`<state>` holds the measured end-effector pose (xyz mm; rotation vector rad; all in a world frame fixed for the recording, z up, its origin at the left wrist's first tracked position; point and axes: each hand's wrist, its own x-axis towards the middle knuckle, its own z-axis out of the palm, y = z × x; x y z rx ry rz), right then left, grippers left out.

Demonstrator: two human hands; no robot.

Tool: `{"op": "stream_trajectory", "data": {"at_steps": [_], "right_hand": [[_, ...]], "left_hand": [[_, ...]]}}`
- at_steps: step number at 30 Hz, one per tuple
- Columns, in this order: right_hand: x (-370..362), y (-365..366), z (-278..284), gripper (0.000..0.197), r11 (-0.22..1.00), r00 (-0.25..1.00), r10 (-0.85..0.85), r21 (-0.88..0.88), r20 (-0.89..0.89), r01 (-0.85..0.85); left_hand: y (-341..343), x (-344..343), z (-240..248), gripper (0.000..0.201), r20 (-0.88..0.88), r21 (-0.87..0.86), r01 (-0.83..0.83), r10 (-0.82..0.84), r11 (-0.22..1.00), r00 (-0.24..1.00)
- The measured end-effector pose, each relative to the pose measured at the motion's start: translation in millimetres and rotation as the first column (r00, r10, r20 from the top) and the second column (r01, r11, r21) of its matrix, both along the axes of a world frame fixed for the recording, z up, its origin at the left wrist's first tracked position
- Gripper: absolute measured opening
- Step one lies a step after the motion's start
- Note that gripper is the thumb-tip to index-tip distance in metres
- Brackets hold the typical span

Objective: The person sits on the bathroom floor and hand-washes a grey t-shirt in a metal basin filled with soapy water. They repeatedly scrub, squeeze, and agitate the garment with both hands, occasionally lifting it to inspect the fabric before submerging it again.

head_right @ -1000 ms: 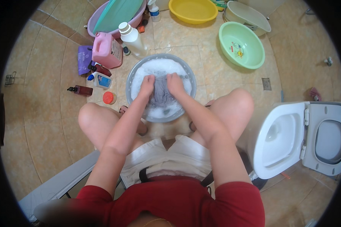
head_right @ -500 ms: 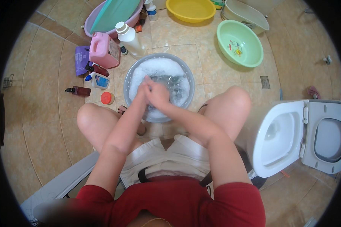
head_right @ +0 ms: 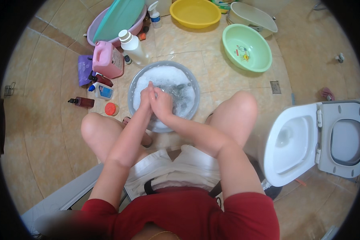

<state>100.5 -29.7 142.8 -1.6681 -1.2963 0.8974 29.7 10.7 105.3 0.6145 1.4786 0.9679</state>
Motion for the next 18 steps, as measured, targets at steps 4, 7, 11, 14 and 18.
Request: {"op": "stream_trajectory", "data": {"at_steps": [4,7,11,14,18], "right_hand": [[24.5,27.3,-25.3,0.037,0.992,0.992,-0.122,0.033,-0.035,0.123],[22.6,29.0,-27.2,0.034,0.986,0.978,-0.164,-0.040,-0.125,0.160],[0.5,1.2,1.7,0.029,1.000,0.998,-0.006,-0.011,-0.062,0.006],[5.7,10.2,-10.9,0.029,0.994,0.999,-0.047,0.100,-0.026,0.050],[31.6,39.7,-19.0,0.036,0.995,0.994,-0.094,0.011,-0.048,0.095]], "left_hand": [[-14.7,24.0,25.5,0.040,-0.036,0.088,0.032,-0.028,0.996,0.999],[-13.0,22.7,17.0,0.039,-0.063,0.116,0.037,-0.030,0.993,0.998],[-1.0,-0.8,7.1,0.038,0.021,0.031,-0.006,0.006,0.999,1.000],[-4.7,3.3,3.5,0.038,0.024,0.057,0.000,-0.002,0.998,1.000],[-19.1,23.6,36.3,0.040,-0.094,0.144,0.044,-0.031,0.989,0.995]]}}
